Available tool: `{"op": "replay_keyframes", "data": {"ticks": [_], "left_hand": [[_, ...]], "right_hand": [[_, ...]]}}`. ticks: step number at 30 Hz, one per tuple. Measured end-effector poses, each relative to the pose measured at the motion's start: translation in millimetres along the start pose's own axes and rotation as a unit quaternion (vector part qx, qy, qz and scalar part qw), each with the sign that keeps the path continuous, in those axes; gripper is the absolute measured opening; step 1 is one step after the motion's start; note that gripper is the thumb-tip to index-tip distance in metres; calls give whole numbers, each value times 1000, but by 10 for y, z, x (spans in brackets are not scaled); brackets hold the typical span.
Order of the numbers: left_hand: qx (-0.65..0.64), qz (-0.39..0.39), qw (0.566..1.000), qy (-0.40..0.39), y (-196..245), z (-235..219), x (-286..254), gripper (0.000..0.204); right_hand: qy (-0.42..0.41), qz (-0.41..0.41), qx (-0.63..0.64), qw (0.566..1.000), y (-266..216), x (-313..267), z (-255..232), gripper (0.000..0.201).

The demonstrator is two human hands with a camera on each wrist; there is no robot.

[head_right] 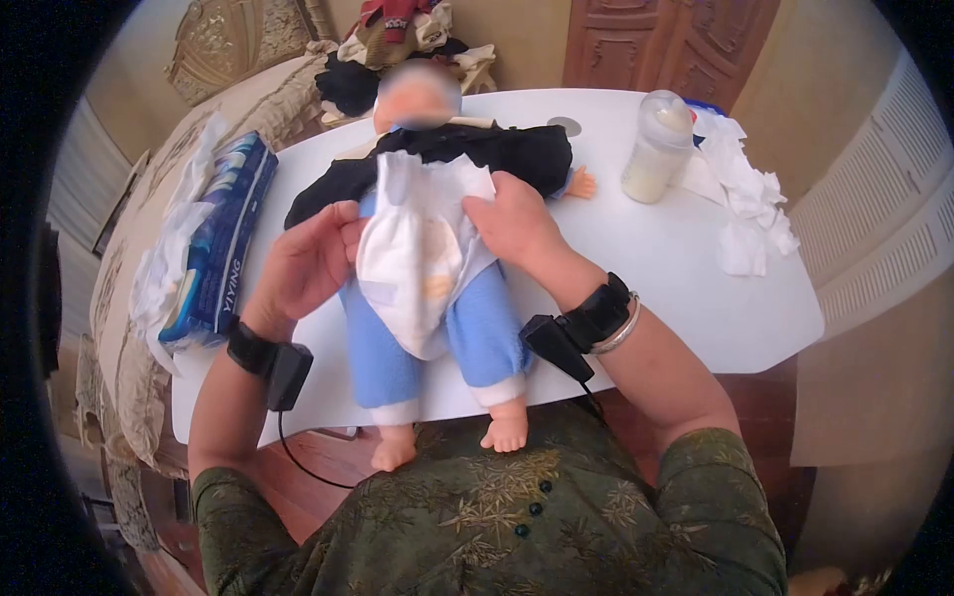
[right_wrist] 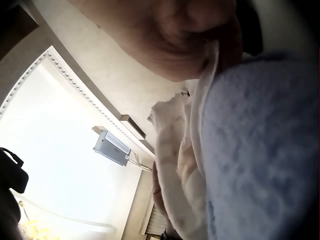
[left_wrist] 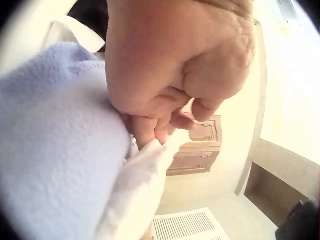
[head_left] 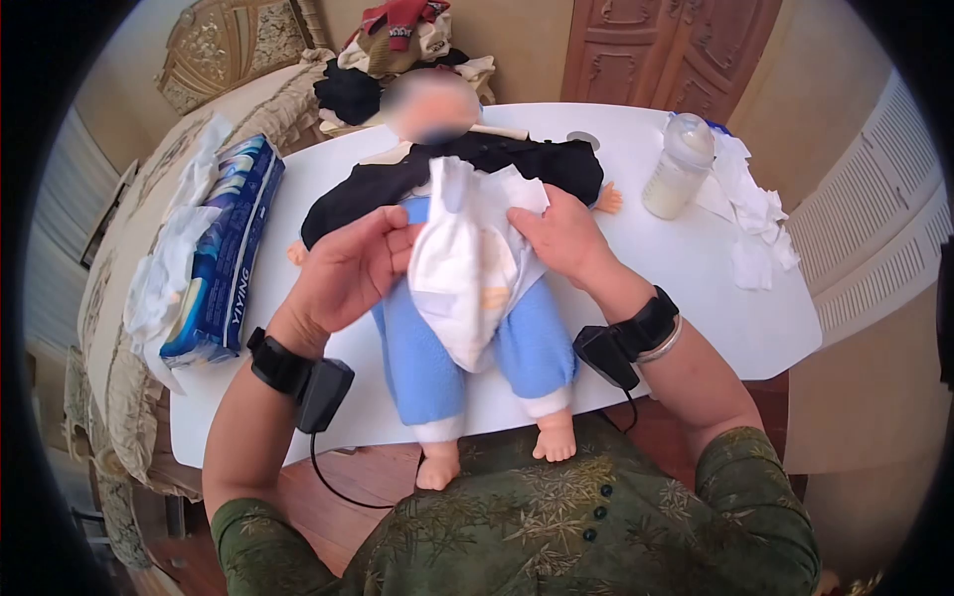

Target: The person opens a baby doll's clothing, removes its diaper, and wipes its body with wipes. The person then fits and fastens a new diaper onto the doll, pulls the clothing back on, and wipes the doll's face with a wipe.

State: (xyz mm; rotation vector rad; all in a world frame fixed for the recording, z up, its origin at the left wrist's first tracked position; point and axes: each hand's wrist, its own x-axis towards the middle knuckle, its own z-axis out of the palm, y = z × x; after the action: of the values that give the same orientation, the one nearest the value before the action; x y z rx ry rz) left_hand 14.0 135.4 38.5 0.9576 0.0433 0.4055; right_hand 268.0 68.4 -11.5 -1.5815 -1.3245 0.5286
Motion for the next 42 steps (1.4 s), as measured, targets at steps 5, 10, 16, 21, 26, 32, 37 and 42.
{"op": "replay_keyframes", "data": {"ticks": [5, 10, 16, 21, 26, 32, 37, 42], "left_hand": [[-34, -97, 979, 175, -245, 280, 140, 34], [-70, -137, 979, 134, -213, 413, 323, 30], [5, -173, 976, 135, -279, 344, 421, 25], [129, -140, 969, 157, -308, 334, 503, 23], [461, -42, 868, 177, -305, 457, 472, 22], [626, 37, 749, 214, -409, 581, 471, 21], [579, 127, 757, 274, -433, 498, 456, 22], [537, 139, 789, 264, -459, 417, 401, 22]], "right_hand": [[9, -18, -45, 999, -213, -104, -9, 32], [6, -28, -125, 992, -322, -156, 3, 28], [-4, -6, -166, 986, -410, -194, 0, 25], [20, -39, -162, 986, -352, -197, 44, 21], [17, -91, -163, 982, -141, -131, 123, 31], [-61, -62, -168, 982, -174, -137, 71, 44], [8, -160, -185, 970, -88, -113, 133, 39], [-1, -87, -198, 976, -254, -159, 124, 35]]}}
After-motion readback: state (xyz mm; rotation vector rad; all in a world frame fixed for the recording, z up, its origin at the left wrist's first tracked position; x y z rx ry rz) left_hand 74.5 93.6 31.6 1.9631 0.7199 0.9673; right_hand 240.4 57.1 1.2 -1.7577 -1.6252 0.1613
